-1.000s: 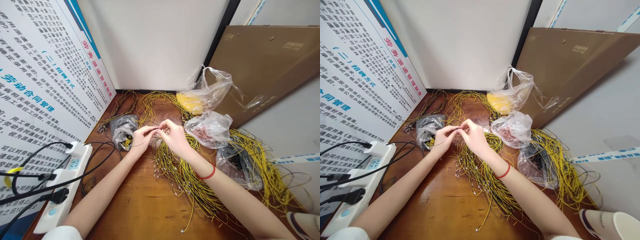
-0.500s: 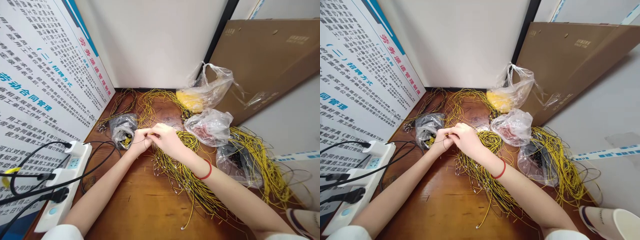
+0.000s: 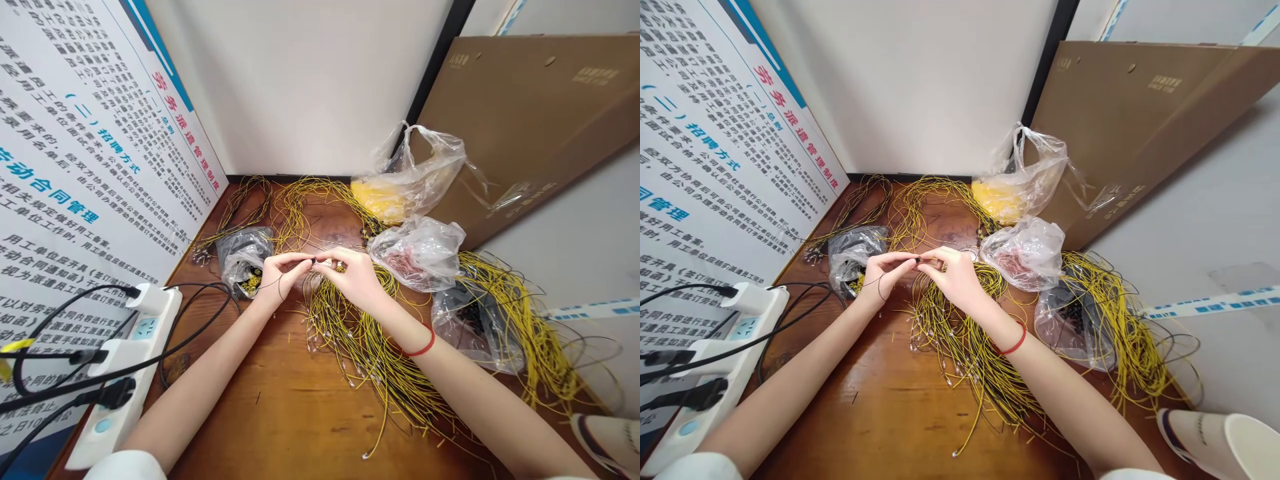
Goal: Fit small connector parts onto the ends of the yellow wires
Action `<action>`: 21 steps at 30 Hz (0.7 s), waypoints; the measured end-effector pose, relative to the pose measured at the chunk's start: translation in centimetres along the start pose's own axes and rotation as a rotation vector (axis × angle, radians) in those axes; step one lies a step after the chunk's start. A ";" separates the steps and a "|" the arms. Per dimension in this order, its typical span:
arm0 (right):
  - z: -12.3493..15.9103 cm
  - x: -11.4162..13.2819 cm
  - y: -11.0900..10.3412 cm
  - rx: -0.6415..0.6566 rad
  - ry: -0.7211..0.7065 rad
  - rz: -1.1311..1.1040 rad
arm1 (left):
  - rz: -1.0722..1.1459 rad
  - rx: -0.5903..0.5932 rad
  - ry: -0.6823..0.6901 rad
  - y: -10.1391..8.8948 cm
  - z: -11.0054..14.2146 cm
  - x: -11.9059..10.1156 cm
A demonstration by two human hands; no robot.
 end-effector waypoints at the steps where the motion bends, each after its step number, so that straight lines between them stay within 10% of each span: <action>1: 0.1 0.0 0.1 -0.023 -0.027 0.018 | 0.003 0.007 -0.003 0.1 0.0 0.0; 21: 1.3 -0.3 1.4 -0.172 -0.128 0.167 | 0.093 -0.084 -0.097 0.3 0.3 1.1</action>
Point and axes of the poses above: each hand's wrist, its own z-axis away from the middle knuckle, its own y-axis out of the palm, x = y × z, the point moved 7 cm from there along -z, towards the middle knuckle, and after that the axes turned 4 degrees about -x, right-handed, at the moved point
